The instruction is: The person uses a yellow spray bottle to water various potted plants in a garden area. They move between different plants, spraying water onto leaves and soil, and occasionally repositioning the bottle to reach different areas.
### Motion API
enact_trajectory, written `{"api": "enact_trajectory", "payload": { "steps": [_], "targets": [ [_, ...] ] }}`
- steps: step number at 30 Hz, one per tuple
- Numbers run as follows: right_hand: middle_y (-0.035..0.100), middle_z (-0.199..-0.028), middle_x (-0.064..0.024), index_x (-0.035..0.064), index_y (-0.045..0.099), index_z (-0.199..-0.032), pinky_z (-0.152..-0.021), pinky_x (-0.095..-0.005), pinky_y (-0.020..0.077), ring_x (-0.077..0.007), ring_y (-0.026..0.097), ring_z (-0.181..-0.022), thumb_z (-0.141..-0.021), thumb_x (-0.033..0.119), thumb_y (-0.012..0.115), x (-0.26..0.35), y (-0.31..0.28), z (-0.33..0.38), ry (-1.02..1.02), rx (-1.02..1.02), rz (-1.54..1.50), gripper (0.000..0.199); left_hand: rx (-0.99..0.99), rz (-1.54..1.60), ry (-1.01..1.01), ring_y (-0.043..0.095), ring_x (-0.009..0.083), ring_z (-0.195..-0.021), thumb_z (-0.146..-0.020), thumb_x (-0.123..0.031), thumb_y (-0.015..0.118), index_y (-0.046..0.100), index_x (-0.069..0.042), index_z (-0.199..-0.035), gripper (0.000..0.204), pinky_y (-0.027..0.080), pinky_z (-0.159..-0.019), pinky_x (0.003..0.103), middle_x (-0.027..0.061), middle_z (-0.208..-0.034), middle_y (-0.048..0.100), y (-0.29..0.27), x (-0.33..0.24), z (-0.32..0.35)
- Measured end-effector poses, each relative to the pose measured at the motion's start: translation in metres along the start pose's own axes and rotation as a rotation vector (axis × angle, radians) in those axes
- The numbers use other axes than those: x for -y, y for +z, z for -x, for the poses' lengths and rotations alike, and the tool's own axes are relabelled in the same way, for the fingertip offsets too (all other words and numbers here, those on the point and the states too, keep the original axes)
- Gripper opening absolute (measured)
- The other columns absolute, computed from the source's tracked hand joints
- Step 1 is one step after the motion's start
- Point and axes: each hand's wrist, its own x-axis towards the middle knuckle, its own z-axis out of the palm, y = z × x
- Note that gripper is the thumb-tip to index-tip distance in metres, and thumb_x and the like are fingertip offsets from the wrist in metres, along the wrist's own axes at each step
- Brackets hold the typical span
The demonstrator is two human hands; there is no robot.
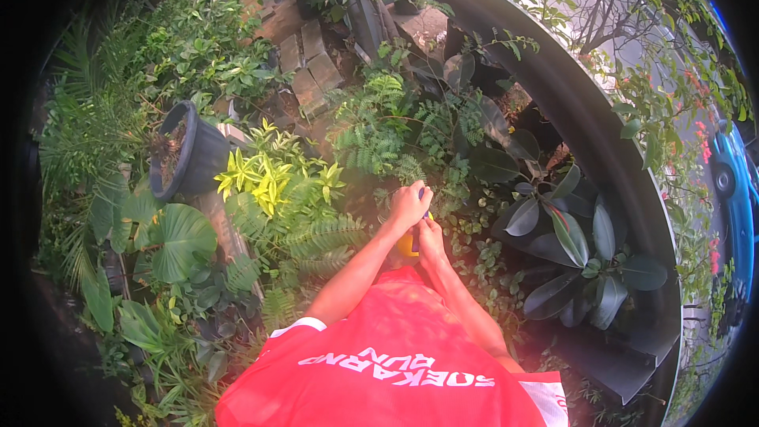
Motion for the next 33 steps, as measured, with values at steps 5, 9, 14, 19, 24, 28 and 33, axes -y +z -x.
{"api": "enact_trajectory", "payload": {
  "steps": [5,9,14,19,24,28,33],
  "targets": [
    [0.064,-0.089,-0.0012,0.0002,0.060,-0.105,-0.069,-0.0252,0.0474,-0.0096,0.059,-0.074,-0.097,0.013,0.047,0.019,-0.001,0.007,-0.033,-0.006,0.020,0.020,-0.134,-0.014,0.162,0.063,0.0417,-0.067,-0.088,-0.028,0.056,0.060,-0.004,-0.084,0.024,0.049,-0.061,0.050,0.0228,-0.068,0.061,-0.004,-0.019,0.005],
    [0.065,-0.091,-0.0025,0.0000,0.060,-0.105,-0.071,-0.0261,0.0484,-0.0114,0.060,-0.077,-0.097,0.012,0.047,0.017,-0.013,0.000,-0.018,0.003,0.020,0.019,-0.129,0.024,0.146,0.062,0.0415,-0.067,-0.088,-0.028,0.056,0.060,-0.004,-0.084,0.024,0.049,-0.062,0.051,0.0223,-0.067,0.061,0.003,-0.021,0.006],
    [0.065,-0.090,-0.0060,-0.0006,0.060,-0.104,-0.072,-0.0285,0.0500,-0.0147,0.062,-0.078,-0.095,0.012,0.049,0.009,-0.036,-0.002,0.037,0.059,0.078,0.019,-0.044,0.067,0.012,0.063,0.0407,-0.067,-0.090,-0.032,0.052,0.059,-0.005,-0.086,0.028,0.049,-0.063,0.050,0.0211,-0.066,0.062,0.023,-0.010,0.010],
    [0.062,-0.085,-0.0038,-0.0015,0.057,-0.105,-0.059,-0.0247,0.0441,-0.0095,0.056,-0.070,-0.096,0.015,0.044,0.000,-0.053,0.004,0.033,0.074,0.089,0.023,-0.156,0.161,-0.049,0.064,0.0370,-0.066,-0.089,-0.033,0.060,0.060,-0.006,-0.087,0.028,0.050,-0.063,0.048,0.0178,-0.067,0.064,0.039,-0.013,0.027],
    [0.059,-0.083,-0.0008,0.0001,0.057,-0.106,-0.059,-0.0241,0.0402,-0.0070,0.052,-0.070,-0.096,0.014,0.046,0.001,-0.050,0.011,0.064,0.146,0.138,0.021,-0.428,0.276,-0.071,0.049,0.0202,-0.076,-0.086,-0.035,0.070,0.050,-0.004,-0.113,0.046,0.044,-0.070,0.034,0.0042,-0.080,0.048,0.047,0.003,0.069],
    [0.064,-0.093,-0.0029,0.0001,0.061,-0.107,-0.074,-0.0232,0.0451,-0.0089,0.058,-0.081,-0.094,0.012,0.051,-0.002,-0.044,0.015,0.127,0.244,0.236,0.020,-0.485,0.387,-0.334,0.046,0.0170,-0.077,-0.083,-0.046,0.072,0.044,0.001,-0.112,0.062,0.043,-0.073,0.031,0.0076,-0.090,0.046,0.046,0.032,0.092],
    [0.058,-0.083,0.0011,0.0040,0.059,-0.104,-0.062,-0.0234,0.0367,-0.0055,0.047,-0.072,-0.094,0.021,0.052,0.006,-0.009,0.024,0.125,0.310,0.286,0.020,-0.254,0.756,-0.658,0.049,0.0095,-0.075,-0.084,-0.060,0.063,0.053,-0.002,-0.097,0.060,0.042,-0.064,0.026,0.0016,-0.083,0.051,0.031,0.054,0.115]
  ]
}}
